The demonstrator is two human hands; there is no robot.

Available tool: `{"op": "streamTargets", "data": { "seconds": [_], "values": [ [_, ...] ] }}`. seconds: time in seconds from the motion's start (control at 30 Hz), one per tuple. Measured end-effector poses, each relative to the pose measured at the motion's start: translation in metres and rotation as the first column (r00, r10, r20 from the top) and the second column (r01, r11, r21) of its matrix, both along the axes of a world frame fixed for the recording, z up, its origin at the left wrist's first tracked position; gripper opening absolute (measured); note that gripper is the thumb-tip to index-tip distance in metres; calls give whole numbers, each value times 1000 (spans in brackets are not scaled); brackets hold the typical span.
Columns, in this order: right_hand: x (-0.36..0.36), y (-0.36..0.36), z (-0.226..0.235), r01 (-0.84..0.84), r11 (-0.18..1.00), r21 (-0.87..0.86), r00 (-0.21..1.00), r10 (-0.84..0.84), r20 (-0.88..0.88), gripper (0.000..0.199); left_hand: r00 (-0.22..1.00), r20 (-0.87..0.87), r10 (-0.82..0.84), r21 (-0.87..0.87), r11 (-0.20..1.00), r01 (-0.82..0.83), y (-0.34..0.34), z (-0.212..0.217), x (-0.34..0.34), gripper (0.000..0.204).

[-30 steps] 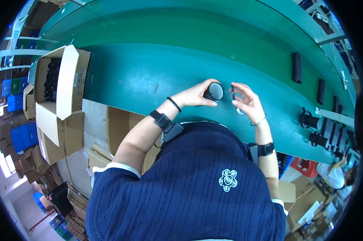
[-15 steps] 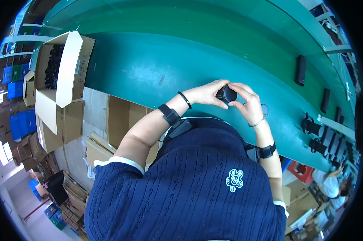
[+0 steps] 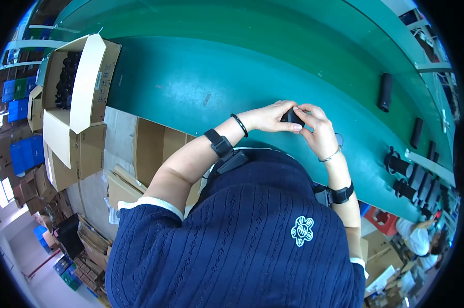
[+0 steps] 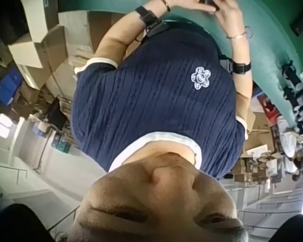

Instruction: The person removes binoculars from a box, places them on a workbench, and fits lens caps onto them by hand. After capping the binoculars, the person places them into a different box and then arranges cardboard sheets inside another box.

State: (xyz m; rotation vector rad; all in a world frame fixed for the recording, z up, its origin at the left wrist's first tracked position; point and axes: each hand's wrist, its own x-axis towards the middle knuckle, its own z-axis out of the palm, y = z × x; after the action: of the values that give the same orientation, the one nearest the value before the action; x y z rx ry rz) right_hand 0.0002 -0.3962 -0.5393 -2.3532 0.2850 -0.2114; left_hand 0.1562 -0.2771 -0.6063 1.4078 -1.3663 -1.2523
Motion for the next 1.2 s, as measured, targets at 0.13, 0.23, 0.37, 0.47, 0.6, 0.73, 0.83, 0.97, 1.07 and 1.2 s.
{"op": "streamTargets", "data": {
  "seconds": [0.13, 0.23, 0.37, 0.47, 0.6, 0.73, 0.83, 0.97, 1.07, 1.2],
  "values": [
    [3, 3, 3, -17, 999, -29, 999, 16, -36, 50, 999, 41, 22, 5, 1000, -22, 2, 3, -2, 60],
    [4, -1, 0, -42, 999, -6, 998, 42, -43, 51, 999, 38, 27, 27, 999, -28, 2, 1, -2, 59],
    [-3, -2, -17, -44, 976, 213, 995, 22, 101, 48, 998, -24, 65, 49, 997, -64, 8, 1, -3, 62],
    [-8, -9, -44, 87, 822, 563, 993, -117, 17, 40, 972, -202, 124, 116, 988, -102, 12, 7, -7, 69],
    [-4, -4, -48, 245, 435, 867, 968, -66, -241, 35, 977, -162, 135, 126, 985, -115, 9, 6, -7, 81],
    [2, -7, -41, 257, 404, 878, 965, -51, -259, 38, 985, -111, 133, -12, 991, -136, 5, 0, -12, 84],
    [7, -5, -46, 276, 425, 862, 959, -67, -275, 32, 943, -271, 193, 24, 981, -193, 5, 6, -11, 84],
    [16, -6, -48, 324, 468, 822, 944, -98, -316, 27, 889, -354, 289, 134, 957, -257, 4, 16, -14, 84],
    [10, -10, -47, 330, 420, 845, 939, -52, -341, 26, 874, -376, 309, 241, 943, -229, 0, 35, -19, 87],
    [2, 1, -52, 235, 498, 835, 971, -146, -187, 22, 891, -333, 307, 167, 950, -264, 3, 41, -31, 92]
  ]
}}
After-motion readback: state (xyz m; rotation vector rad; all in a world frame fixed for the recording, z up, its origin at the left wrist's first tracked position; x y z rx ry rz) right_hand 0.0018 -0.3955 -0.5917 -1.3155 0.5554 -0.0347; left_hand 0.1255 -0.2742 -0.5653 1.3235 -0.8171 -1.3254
